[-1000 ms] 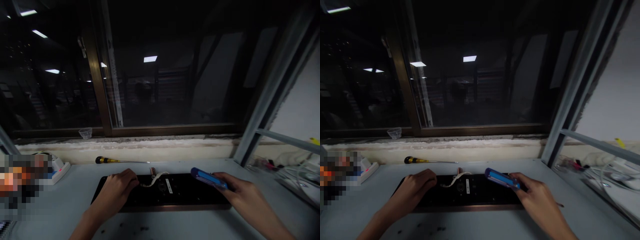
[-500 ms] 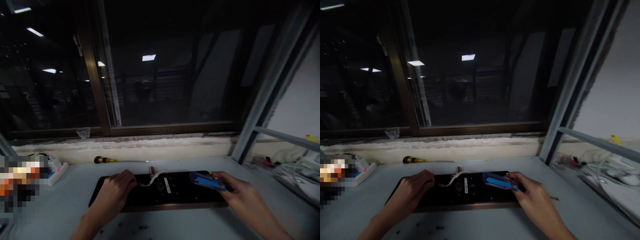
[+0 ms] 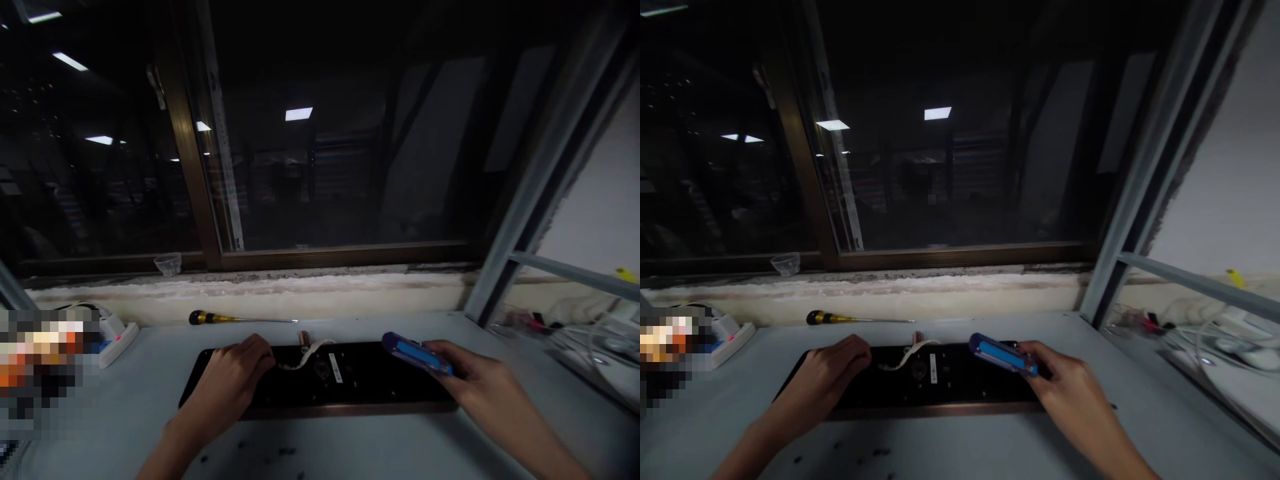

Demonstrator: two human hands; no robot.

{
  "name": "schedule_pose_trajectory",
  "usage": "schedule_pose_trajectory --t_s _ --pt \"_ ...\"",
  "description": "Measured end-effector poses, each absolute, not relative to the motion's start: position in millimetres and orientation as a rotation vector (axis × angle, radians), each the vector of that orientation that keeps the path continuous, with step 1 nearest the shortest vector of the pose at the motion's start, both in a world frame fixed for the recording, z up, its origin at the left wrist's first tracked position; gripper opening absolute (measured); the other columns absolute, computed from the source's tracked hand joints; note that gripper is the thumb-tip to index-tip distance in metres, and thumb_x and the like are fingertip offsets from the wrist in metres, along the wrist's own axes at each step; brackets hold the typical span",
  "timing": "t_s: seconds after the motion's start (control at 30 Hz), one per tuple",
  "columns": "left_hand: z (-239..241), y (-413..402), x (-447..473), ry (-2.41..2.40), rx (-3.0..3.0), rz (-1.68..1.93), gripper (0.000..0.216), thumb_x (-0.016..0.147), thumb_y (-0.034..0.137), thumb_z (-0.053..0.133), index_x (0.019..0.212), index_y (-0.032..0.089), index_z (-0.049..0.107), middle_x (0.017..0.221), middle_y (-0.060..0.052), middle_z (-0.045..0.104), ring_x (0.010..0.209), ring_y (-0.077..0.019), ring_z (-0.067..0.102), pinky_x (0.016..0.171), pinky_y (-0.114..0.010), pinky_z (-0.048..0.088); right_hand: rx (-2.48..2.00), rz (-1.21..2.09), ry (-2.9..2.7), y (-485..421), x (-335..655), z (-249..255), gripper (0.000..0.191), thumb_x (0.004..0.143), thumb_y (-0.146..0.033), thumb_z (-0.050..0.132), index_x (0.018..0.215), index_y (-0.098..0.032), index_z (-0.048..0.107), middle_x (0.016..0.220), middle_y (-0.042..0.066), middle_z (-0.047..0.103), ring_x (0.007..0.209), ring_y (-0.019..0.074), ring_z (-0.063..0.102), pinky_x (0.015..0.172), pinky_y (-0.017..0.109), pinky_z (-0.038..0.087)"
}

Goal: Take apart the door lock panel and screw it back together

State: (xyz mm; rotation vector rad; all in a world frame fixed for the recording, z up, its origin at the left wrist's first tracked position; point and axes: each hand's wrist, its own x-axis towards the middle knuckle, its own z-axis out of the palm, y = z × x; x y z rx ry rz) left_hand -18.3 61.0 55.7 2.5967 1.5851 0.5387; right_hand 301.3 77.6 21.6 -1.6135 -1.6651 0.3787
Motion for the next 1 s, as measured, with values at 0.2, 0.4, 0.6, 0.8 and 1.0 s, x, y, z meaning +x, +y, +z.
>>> schedule_pose_trajectory --t_s 0.2,0.4,0.6,0.8,1.0 --pt "48 62 -19 1.582 2.801 0.586 0.027 0.090 0.019 0.026 0.080 0.018 0.051 0.082 -0.004 0.061 0.067 -0.0138 0.060 0.060 -0.024 0.044 -1.553 0.348 -1.673 76 299 22 0.023 0.058 -0.029 0.044 0.070 -0.021 0.062 0.060 0.001 0.067 0.055 0.0192 0.060 0.052 0.026 0.045" --pt "49 61 -20 1.581 2.782 0.600 0.026 0.090 0.021 0.027 0.082 0.019 0.051 0.084 -0.003 0.061 0.070 -0.0143 0.060 0.061 -0.024 0.045 -1.541 0.340 -1.691 76 302 19 0.029 0.052 -0.024 0.040 0.071 -0.021 0.061 0.060 0.001 0.065 0.056 0.0186 0.060 0.054 0.026 0.045" --pt "49 61 -20 1.575 2.761 0.617 0.025 0.089 0.021 0.029 0.081 0.019 0.052 0.081 -0.003 0.062 0.071 -0.0137 0.060 0.063 -0.024 0.045 -1.549 0.401 -1.690 80 306 15 0.029 0.053 -0.026 0.043 0.074 -0.020 0.061 0.067 0.003 0.067 0.064 0.0209 0.061 0.058 0.028 0.046" --pt "45 60 -22 1.561 2.795 0.682 0.024 0.090 0.021 0.029 0.082 0.018 0.051 0.085 -0.004 0.062 0.073 -0.0148 0.060 0.063 -0.025 0.046 -1.517 0.332 -1.708 79 308 10 0.030 0.054 -0.023 0.041 0.076 -0.021 0.061 0.069 0.002 0.068 0.065 0.0205 0.062 0.058 0.027 0.045" --pt "45 60 -22 1.560 2.781 0.665 0.023 0.090 0.022 0.031 0.083 0.018 0.052 0.085 -0.004 0.062 0.074 -0.0156 0.060 0.064 -0.026 0.046 -1.507 0.369 -1.712 79 308 10 0.029 0.054 -0.023 0.042 0.076 -0.020 0.061 0.067 0.002 0.067 0.064 0.0196 0.061 0.057 0.026 0.044"
